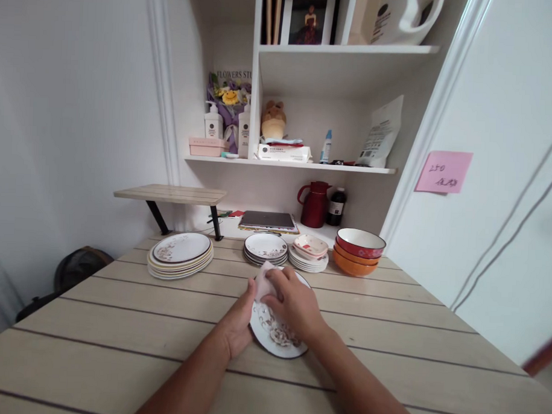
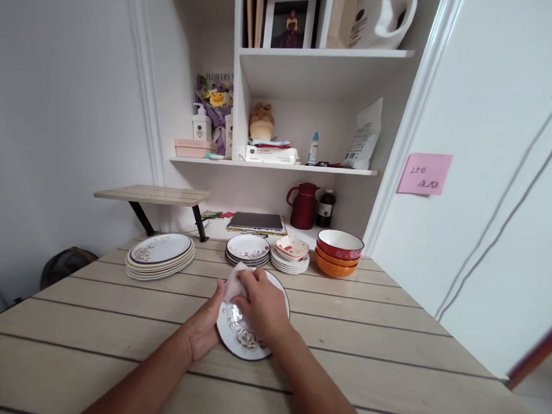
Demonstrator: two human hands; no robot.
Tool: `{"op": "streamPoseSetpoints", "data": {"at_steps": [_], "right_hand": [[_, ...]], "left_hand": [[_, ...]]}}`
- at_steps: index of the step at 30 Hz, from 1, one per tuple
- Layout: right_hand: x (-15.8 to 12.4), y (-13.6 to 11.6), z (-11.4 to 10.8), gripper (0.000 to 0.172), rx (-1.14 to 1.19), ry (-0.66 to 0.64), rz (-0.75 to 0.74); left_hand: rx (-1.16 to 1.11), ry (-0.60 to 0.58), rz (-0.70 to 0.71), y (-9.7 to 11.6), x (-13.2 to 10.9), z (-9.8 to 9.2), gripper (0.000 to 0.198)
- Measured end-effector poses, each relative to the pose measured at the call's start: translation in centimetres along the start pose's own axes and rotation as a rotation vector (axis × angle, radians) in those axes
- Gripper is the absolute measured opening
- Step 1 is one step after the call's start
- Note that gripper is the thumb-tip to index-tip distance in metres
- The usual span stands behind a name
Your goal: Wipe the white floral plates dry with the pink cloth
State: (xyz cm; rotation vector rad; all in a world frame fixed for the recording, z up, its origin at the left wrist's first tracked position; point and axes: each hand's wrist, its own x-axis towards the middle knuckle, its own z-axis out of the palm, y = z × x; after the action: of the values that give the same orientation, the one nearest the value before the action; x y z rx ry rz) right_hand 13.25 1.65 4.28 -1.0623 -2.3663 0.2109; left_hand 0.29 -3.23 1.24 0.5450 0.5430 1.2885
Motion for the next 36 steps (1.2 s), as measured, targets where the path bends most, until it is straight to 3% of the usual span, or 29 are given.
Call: {"op": "streamPoseSetpoints", "data": {"at_steps": [4, 9, 13, 16, 18, 22, 25, 28, 32, 36], "right_hand": [[0.3, 1.6, -1.1, 0.033, -0.055, 0.025, 0.086], [-0.7, 3.1, -3.0, 0.030, -0.129, -0.142, 0.126], [-1.7, 2.6, -3.8, 0.018, -0.132, -0.295, 0.046], [-2.1, 1.1, -3.2, 0.016, -0.080, -0.336, -0.051], [-1.9, 0.0, -2.3, 0.020, -0.024, -0.305, -0.077], [-0.7, -0.8, -0.7, 0.028, 0.003, -0.126, -0.016], [0.3, 0.0, -0.3, 0.031, -0.050, -0.021, 0.079], [0.8, 1.7, -0.9, 0.033, -0.128, -0.011, 0.188], [0.4, 4.0, -2.3, 0.033, -0.199, -0.129, 0.276], [-0.4, 4.9, -3.9, 0.029, -0.182, -0.336, 0.248]], "left_hand": [[-0.006, -0.021, -0.016, -0.2, 0.0, -0.2, 0.065], [-0.016, -0.067, -0.075, 0.0, -0.2, -0.5, 0.069], [-0.005, -0.056, -0.098, 0.1, -0.2, -0.6, 0.070], [0.007, -0.053, -0.081, 0.1, -0.1, -0.7, 0.068], [0.034, -0.039, -0.056, 0.1, -0.1, -0.7, 0.068], [0.083, -0.005, -0.011, -0.2, -0.1, -0.6, 0.068], [0.093, -0.017, 0.011, -0.3, -0.2, -0.6, 0.067], [0.124, 0.006, 0.015, -0.3, -0.1, -0.6, 0.061], [0.148, 0.061, 0.004, 0.0, -0.2, -0.5, 0.059], [0.130, 0.099, -0.009, 0.1, -0.3, -0.5, 0.059]]}}
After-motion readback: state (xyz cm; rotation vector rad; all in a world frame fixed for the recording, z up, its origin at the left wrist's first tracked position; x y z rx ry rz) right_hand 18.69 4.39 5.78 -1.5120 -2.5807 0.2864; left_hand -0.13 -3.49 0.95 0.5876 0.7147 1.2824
